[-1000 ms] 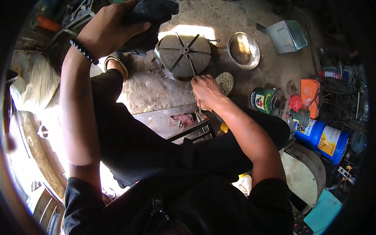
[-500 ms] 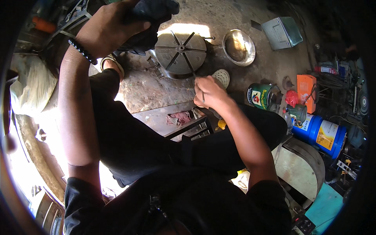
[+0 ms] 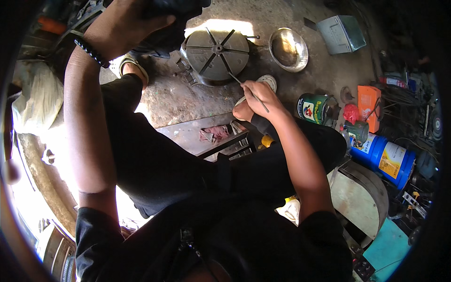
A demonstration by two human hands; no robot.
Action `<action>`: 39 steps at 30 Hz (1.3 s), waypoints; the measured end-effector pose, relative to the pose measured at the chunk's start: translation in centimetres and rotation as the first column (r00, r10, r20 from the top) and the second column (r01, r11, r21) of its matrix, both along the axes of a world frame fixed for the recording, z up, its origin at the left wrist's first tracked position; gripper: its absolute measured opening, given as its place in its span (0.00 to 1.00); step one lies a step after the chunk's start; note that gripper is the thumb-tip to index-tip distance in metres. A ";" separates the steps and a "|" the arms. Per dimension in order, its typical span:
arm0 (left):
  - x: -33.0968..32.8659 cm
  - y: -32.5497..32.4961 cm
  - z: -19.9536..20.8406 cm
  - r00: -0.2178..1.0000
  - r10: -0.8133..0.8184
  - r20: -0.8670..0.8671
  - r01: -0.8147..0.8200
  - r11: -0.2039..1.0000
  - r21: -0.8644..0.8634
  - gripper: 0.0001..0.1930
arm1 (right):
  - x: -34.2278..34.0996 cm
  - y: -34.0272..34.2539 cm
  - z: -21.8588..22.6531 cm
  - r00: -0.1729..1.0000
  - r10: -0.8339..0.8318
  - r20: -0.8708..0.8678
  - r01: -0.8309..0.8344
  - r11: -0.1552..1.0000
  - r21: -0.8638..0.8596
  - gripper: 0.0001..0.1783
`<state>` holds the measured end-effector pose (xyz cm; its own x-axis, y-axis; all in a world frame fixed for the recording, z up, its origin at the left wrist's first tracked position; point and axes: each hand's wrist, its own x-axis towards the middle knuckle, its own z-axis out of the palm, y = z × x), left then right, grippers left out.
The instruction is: The person sits on the floor and uses a metal rod to scrape a dark substance from a circular metal object. They then wipe the object with a cloth, repeating the scraping and wiping actions across different sections.
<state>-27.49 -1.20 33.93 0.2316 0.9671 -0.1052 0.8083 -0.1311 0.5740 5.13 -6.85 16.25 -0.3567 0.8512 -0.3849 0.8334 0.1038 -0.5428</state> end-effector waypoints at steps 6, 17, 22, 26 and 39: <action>-1.6 0.6 -1.2 0.997 -0.027 0.070 0.026 1.000 0.011 0.18 | 0.0 -1.3 1.0 0.995 -0.101 0.005 0.101 0.993 0.054 0.16; 0.2 -0.4 -0.9 0.999 -0.018 0.035 0.019 0.999 -0.047 0.21 | 0.3 -3.4 -4.5 0.990 -0.068 -0.125 0.083 0.989 0.120 0.11; -1.0 0.0 -4.4 0.989 -0.107 -0.102 0.125 0.972 0.198 0.22 | 1.0 -3.3 -3.9 0.990 -0.114 -0.078 0.124 0.983 0.133 0.12; -0.3 0.1 -4.1 0.982 -0.122 -0.145 0.141 0.982 0.130 0.23 | 0.9 -2.9 -4.7 0.971 -0.082 -0.226 0.087 0.996 0.014 0.12; 0.3 0.5 -4.3 0.989 -0.126 -0.083 0.130 0.990 0.051 0.22 | 0.4 -3.2 -2.6 0.954 -0.068 -0.292 0.075 0.997 0.013 0.14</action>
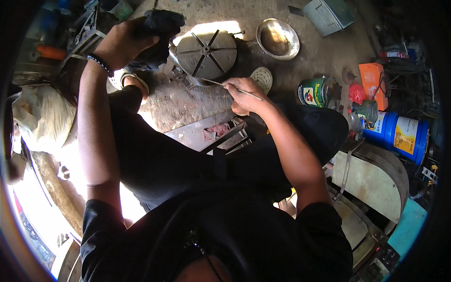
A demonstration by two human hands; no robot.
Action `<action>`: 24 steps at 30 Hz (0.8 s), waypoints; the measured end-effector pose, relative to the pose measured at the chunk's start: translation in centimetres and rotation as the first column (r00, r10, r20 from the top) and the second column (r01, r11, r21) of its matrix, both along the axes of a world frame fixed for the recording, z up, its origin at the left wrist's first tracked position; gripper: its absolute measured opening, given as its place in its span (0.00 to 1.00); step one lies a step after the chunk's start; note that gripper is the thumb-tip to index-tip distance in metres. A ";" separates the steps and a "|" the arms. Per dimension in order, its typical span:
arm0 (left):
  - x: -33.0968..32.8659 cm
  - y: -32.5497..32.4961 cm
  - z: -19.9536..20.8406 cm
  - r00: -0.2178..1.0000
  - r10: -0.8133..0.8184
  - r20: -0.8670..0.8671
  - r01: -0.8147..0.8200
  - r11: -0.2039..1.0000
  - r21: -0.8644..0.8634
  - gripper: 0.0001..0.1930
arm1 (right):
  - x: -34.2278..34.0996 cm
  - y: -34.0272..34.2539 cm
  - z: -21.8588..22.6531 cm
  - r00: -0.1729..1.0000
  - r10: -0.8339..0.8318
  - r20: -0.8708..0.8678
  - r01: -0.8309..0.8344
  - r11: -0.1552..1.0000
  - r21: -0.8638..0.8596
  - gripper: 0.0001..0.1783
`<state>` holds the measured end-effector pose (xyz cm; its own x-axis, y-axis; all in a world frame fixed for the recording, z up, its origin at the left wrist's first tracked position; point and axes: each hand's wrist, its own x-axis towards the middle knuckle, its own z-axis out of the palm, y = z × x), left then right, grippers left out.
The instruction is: The person sits on the floor and uses a metal rod to scrape a dark substance from a circular metal object. They then wipe the object with a cloth, repeating the scraping and wiping actions across different sections.
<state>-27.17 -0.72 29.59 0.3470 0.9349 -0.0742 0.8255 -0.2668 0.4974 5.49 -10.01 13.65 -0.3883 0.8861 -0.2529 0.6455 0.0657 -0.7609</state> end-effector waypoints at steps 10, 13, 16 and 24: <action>1.1 0.3 0.1 0.998 -0.015 0.053 0.015 1.000 -0.008 0.23 | 9.5 2.5 15.0 0.791 -0.403 -0.460 0.465 0.885 0.024 0.20; 0.2 -0.3 0.1 0.995 -0.051 0.084 0.050 0.999 0.013 0.24 | 15.5 -0.2 21.0 0.670 -0.437 -0.600 0.603 0.792 0.097 0.23; -0.3 -0.1 -0.1 0.999 -0.040 0.024 0.040 0.999 0.002 0.23 | 22.5 -5.9 23.7 0.439 -0.411 -0.799 0.733 0.678 0.053 0.25; 0.9 0.7 -2.9 0.998 -0.054 0.030 0.057 0.994 -0.097 0.22 | 33.7 -18.1 6.9 -0.347 -0.347 -0.871 0.857 0.260 -0.445 0.22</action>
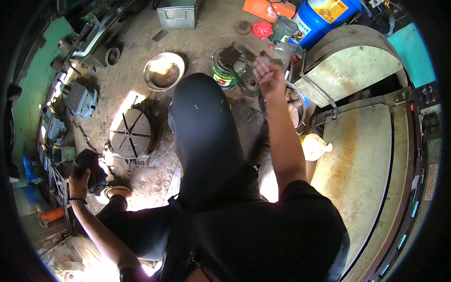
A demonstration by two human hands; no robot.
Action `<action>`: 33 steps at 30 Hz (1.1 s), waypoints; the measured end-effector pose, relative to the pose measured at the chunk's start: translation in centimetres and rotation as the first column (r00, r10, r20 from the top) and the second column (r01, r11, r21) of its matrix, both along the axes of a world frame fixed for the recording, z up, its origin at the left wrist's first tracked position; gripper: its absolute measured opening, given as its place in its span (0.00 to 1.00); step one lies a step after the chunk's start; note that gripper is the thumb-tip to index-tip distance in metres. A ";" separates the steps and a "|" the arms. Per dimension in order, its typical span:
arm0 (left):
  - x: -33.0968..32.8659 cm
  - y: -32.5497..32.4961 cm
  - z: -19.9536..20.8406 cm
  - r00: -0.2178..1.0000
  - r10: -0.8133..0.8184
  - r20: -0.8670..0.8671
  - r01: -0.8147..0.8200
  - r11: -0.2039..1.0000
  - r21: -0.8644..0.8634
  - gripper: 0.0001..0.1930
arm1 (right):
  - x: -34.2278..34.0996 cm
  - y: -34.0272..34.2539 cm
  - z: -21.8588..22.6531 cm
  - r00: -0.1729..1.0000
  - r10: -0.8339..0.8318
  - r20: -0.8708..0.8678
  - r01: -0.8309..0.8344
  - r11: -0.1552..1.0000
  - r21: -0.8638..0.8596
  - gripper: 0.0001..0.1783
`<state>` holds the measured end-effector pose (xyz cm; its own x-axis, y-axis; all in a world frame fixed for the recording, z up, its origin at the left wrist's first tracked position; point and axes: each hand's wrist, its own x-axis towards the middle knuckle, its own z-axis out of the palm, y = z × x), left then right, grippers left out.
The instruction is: The person sits on the floor and uses a metal rod to scrape a dark substance from a circular metal object. They then wipe the object with a cloth, repeating the scraping and wiping actions across different sections.
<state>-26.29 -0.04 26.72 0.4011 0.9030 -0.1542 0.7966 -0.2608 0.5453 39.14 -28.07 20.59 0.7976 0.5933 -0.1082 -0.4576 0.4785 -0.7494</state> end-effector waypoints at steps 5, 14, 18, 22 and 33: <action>1.4 -0.7 -0.6 0.997 0.045 -0.068 -0.046 0.999 -0.012 0.22 | 2.5 2.5 -8.7 0.956 -0.182 -0.230 0.166 0.982 -0.088 0.17; 1.5 2.0 -5.0 0.997 0.066 -0.043 -0.072 0.987 -0.141 0.22 | 6.7 6.3 -12.1 0.885 -0.269 -0.380 0.287 0.958 -0.009 0.21; 1.8 3.5 -6.8 0.999 0.000 -0.043 -0.006 0.991 -0.135 0.22 | 8.0 5.1 -12.9 0.854 -0.374 -0.363 0.375 0.924 -0.069 0.22; 4.9 3.4 -6.2 0.990 -0.020 -0.137 -0.002 0.986 -0.164 0.22 | 6.1 0.5 -11.9 0.906 -0.369 0.208 0.417 0.862 -0.286 0.17; 7.8 3.7 -6.3 0.982 -0.099 -0.159 0.072 0.984 -0.165 0.24 | -2.1 -10.5 -12.4 0.334 0.572 0.749 0.662 0.423 -0.619 0.12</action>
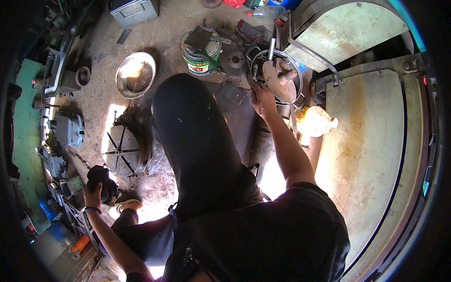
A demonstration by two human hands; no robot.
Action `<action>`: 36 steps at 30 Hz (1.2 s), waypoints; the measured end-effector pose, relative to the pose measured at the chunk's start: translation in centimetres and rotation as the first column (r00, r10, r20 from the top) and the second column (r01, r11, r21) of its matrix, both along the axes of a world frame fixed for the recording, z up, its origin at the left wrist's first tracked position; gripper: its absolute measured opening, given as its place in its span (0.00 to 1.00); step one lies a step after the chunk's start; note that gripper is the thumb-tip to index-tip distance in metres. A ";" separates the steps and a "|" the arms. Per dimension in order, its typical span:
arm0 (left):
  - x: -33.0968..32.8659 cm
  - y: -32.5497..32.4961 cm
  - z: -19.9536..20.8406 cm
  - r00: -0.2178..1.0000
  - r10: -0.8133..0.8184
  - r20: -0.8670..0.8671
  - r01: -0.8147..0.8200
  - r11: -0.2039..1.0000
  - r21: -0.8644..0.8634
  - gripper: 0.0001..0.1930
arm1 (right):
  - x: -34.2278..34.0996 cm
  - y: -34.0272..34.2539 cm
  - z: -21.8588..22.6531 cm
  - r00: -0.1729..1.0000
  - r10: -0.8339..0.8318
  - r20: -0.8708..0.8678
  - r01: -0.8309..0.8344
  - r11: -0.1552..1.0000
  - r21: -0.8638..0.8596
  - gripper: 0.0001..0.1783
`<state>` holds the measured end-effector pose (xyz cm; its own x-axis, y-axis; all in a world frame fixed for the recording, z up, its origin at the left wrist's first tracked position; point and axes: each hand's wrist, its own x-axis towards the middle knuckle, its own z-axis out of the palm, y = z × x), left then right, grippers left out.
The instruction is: The person sits on the floor and uses a metal rod to scrape a dark substance from a circular metal object. They then wipe the object with a cloth, repeating the scraping and wiping actions across different sections.
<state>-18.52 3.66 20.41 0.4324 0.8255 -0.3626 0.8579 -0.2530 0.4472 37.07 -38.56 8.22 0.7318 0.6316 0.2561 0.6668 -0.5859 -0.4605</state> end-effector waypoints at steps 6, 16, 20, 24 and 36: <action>-1.1 -0.7 -0.7 1.000 0.028 -0.005 -0.028 0.999 0.022 0.24 | 6.8 2.9 -0.6 0.991 -0.022 0.134 0.058 0.960 -0.272 0.13; -4.9 -2.4 -1.6 0.999 0.036 0.021 -0.038 0.996 0.080 0.24 | 11.3 7.3 0.0 0.962 -0.198 -0.187 0.179 0.977 -0.114 0.28; -2.0 -3.6 1.2 0.996 0.070 0.048 -0.071 0.997 0.010 0.26 | 7.3 7.9 1.0 0.923 0.159 -0.350 -0.046 0.950 0.310 0.18; -2.9 -3.5 2.8 0.969 0.088 0.231 -0.083 0.996 -0.033 0.26 | 1.5 16.2 14.7 0.990 0.137 0.039 -0.143 0.934 0.329 0.26; 9.7 -3.4 7.0 0.662 0.001 0.750 -0.098 0.992 0.084 0.29 | -25.9 35.2 21.7 0.250 0.852 -0.459 -0.803 0.447 0.393 0.44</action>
